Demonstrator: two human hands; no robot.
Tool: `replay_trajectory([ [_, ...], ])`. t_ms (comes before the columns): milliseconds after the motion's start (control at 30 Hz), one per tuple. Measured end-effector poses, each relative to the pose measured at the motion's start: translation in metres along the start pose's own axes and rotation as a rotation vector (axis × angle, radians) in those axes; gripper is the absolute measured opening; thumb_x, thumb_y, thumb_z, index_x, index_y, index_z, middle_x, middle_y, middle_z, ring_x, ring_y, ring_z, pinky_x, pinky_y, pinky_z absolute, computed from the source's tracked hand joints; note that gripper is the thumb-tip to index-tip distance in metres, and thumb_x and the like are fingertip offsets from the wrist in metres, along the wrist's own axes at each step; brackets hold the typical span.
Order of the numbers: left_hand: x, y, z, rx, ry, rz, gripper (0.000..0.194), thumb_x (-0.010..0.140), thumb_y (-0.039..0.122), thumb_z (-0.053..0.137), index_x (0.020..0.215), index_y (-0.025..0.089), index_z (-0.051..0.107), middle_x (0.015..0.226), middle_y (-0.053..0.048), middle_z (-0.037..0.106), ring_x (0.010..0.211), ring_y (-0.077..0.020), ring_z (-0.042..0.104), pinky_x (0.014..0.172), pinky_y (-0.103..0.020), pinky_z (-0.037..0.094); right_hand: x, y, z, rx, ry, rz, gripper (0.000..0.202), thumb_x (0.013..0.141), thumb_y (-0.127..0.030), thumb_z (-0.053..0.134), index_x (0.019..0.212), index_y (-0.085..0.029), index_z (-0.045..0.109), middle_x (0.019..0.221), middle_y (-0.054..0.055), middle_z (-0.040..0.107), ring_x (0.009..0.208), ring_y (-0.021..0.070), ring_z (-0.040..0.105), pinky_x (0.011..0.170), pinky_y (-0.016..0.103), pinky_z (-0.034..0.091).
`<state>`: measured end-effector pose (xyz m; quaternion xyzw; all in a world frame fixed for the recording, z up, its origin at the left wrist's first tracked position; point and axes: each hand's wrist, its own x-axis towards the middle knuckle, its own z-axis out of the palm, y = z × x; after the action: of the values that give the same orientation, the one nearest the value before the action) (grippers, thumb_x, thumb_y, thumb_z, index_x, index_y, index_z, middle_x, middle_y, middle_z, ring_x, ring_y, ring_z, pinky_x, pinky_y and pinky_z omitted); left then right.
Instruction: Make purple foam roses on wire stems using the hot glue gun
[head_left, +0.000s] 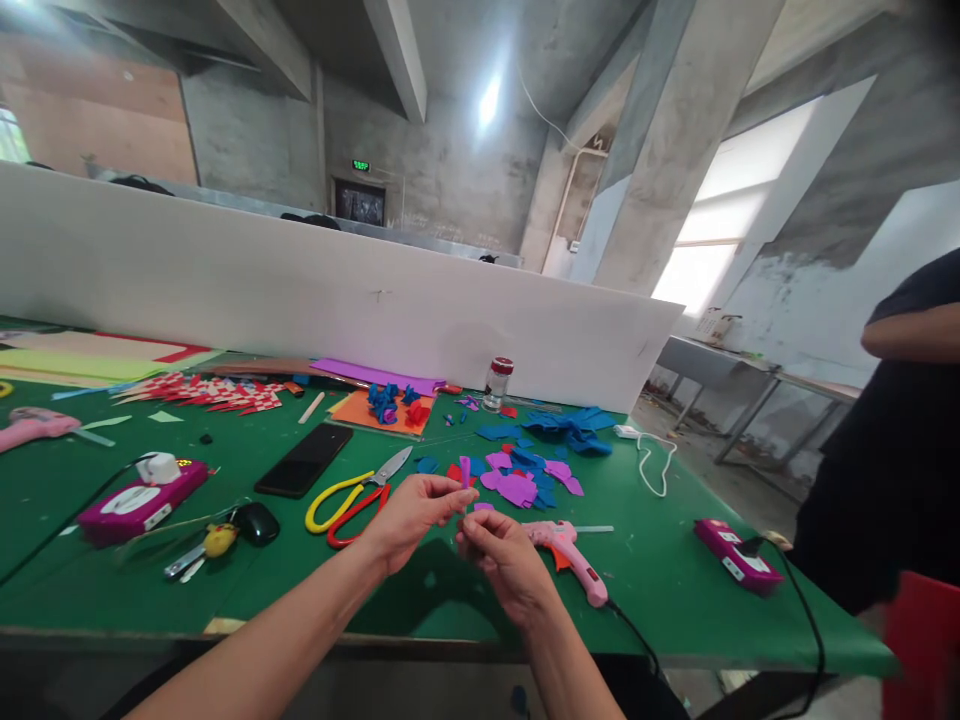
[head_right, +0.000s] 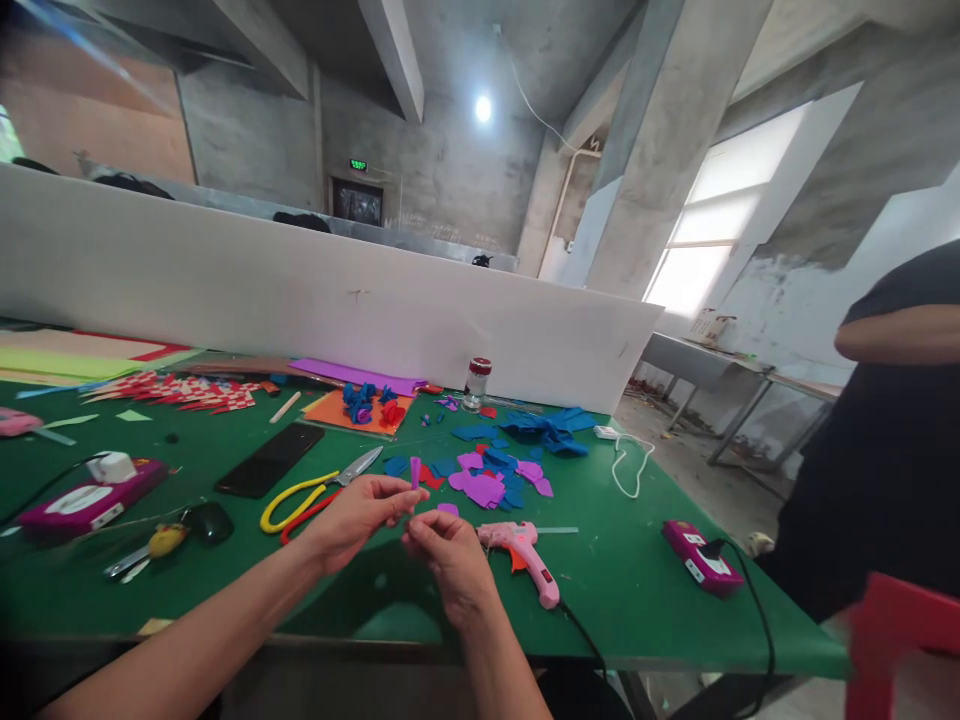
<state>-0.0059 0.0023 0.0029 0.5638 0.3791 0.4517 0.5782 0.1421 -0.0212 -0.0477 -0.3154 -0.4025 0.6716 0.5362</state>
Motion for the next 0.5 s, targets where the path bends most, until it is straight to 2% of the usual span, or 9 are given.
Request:
replay_trajectory([
  [67, 0.005, -0.001, -0.008, -0.012, -0.044, -0.016, 0.034, 0.069, 0.046, 0.074, 0.071, 0.012, 0.073, 0.067, -0.003, 0.062, 0.055, -0.0081, 0.042, 0.052, -0.022, 0.030, 0.001, 0.000, 0.000, 0.045, 0.020, 0.027, 0.027, 0.060, -0.034, 0.085, 0.071, -0.014, 0.070, 0.063, 0.001, 0.065, 0.057, 0.0088, 0.054, 0.054, 0.020, 0.036],
  [200, 0.010, -0.003, -0.017, -0.061, -0.001, -0.053, 0.037, 0.071, 0.048, 0.072, 0.085, 0.014, 0.075, 0.072, -0.004, 0.064, 0.058, -0.0078, 0.045, 0.053, -0.021, 0.032, 0.002, 0.001, 0.000, 0.155, 0.048, 0.074, 0.028, 0.056, -0.030, 0.088, 0.072, -0.015, 0.071, 0.066, 0.000, 0.066, 0.060, 0.0084, 0.057, 0.059, 0.020, 0.041],
  [367, 0.005, -0.003, -0.009, 0.013, -0.064, -0.073, 0.031, 0.067, 0.042, 0.077, 0.074, 0.011, 0.075, 0.066, -0.004, 0.064, 0.056, -0.0075, 0.044, 0.052, -0.021, 0.032, 0.000, 0.002, 0.002, 0.174, -0.008, 0.087, 0.026, 0.061, -0.030, 0.086, 0.072, -0.013, 0.070, 0.064, 0.000, 0.067, 0.057, 0.0072, 0.058, 0.060, 0.020, 0.044],
  [500, 0.003, -0.002, -0.003, -0.008, -0.021, -0.047, 0.029, 0.063, 0.041, 0.079, 0.068, 0.012, 0.073, 0.067, -0.004, 0.065, 0.058, -0.0092, 0.048, 0.053, -0.021, 0.035, -0.004, 0.000, 0.005, 0.188, -0.050, 0.161, 0.037, 0.066, -0.042, 0.081, 0.084, -0.011, 0.072, 0.070, 0.005, 0.071, 0.063, 0.0121, 0.064, 0.066, 0.025, 0.050],
])
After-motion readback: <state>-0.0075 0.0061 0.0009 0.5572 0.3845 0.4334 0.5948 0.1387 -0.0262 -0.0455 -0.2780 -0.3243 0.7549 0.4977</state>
